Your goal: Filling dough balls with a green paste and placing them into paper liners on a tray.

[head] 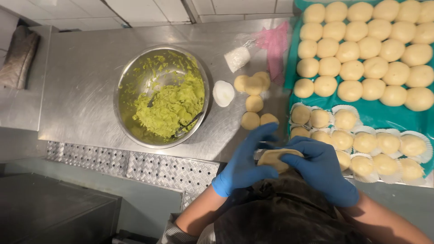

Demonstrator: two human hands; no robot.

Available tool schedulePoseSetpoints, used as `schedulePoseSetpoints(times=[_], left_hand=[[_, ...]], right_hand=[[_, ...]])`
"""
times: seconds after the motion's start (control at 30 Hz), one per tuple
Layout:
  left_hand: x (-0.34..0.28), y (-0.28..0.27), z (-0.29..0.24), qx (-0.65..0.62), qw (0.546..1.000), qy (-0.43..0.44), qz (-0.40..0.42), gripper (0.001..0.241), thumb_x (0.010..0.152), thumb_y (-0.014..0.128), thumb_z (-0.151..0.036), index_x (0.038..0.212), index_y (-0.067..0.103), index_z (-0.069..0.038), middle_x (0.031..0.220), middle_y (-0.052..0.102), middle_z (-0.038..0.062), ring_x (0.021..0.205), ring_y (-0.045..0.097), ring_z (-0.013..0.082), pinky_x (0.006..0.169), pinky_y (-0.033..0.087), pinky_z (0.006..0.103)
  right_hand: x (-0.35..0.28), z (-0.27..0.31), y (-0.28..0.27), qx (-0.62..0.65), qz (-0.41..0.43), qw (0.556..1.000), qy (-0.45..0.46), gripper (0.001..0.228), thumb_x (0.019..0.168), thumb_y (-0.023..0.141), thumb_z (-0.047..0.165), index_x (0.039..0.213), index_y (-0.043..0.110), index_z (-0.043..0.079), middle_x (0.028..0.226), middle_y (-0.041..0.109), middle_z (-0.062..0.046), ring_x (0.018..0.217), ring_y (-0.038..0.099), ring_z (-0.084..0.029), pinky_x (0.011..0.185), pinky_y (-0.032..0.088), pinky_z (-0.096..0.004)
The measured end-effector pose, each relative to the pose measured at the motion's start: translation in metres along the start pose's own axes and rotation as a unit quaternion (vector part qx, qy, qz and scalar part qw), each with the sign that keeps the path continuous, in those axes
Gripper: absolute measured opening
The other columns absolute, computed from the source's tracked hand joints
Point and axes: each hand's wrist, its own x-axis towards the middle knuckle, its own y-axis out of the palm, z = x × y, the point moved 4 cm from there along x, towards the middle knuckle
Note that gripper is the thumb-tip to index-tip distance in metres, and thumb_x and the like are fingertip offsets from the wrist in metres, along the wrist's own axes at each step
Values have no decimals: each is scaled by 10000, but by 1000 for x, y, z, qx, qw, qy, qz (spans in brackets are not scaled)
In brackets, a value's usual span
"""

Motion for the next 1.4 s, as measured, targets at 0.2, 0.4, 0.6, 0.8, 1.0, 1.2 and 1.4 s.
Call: schedulePoseSetpoints(times=[0.2, 0.4, 0.6, 0.8, 1.0, 1.2, 1.4], left_hand=[[-12, -6, -40, 186, 979, -64, 44, 528, 1033, 500, -142, 1527, 398, 15, 1561, 503, 189, 1437, 525, 322, 1174, 427, 411], [-53, -47, -14, -136, 985, -110, -1, 830, 900, 553, -236, 1621, 229, 17, 1639, 358, 201, 1535, 351, 322, 1267, 272, 412], [-127, -112, 55, -295, 801, -287, -435, 559, 863, 799, -152, 1322, 607, 102, 1181, 720, 316, 1045, 732, 427, 1004, 576, 562], [-196, -239, 29, -462, 680, -152, -549, 532, 977, 594, -505, 1320, 665, -103, 1344, 684, 136, 1208, 666, 304, 1111, 501, 472], [-248, -328, 19, -493, 605, -93, -618, 544, 1006, 582, -507, 1343, 629, -82, 1362, 670, 141, 1190, 663, 328, 1092, 523, 485], [-229, -364, 27, -460, 716, -123, -511, 610, 1046, 404, -439, 1471, 454, -4, 1453, 526, 166, 1322, 503, 276, 1189, 363, 435], [-239, -386, 85, -507, 715, -140, -461, 700, 1019, 484, -501, 1498, 405, 3, 1427, 537, 182, 1303, 544, 276, 1138, 431, 404]], right_hand=[[6, 10, 24, 6, 83, 996, -28, 267, 790, 827, 226, 1031, 804, 112, 948, 800, -115, 865, 756, -320, 815, 588, -525], [26, 26, 76, -85, 109, 990, -26, 127, 786, 849, 125, 905, 854, 169, 873, 831, -69, 836, 803, -298, 768, 648, -455], [89, 13, 144, -41, 124, 991, -21, 369, 823, 680, -14, 1176, 724, 84, 867, 683, -72, 851, 685, -203, 906, 560, -413], [151, -39, 230, -388, 211, 896, 46, 690, 933, 683, 536, 1472, 555, 126, 1054, 706, -196, 959, 709, -419, 930, 557, -591], [129, -41, 287, -170, 134, 958, 190, 230, 964, 737, 151, 1152, 766, 22, 1006, 776, -197, 855, 743, -312, 789, 588, -441], [109, 5, 298, -334, 245, 886, -208, 392, 821, 627, 21, 1182, 747, 112, 981, 788, -29, 699, 710, -197, 700, 589, -308], [111, -6, 245, -468, 304, 801, -217, 423, 873, 618, 230, 1289, 690, 247, 1178, 746, 59, 855, 702, -194, 779, 556, -328]])
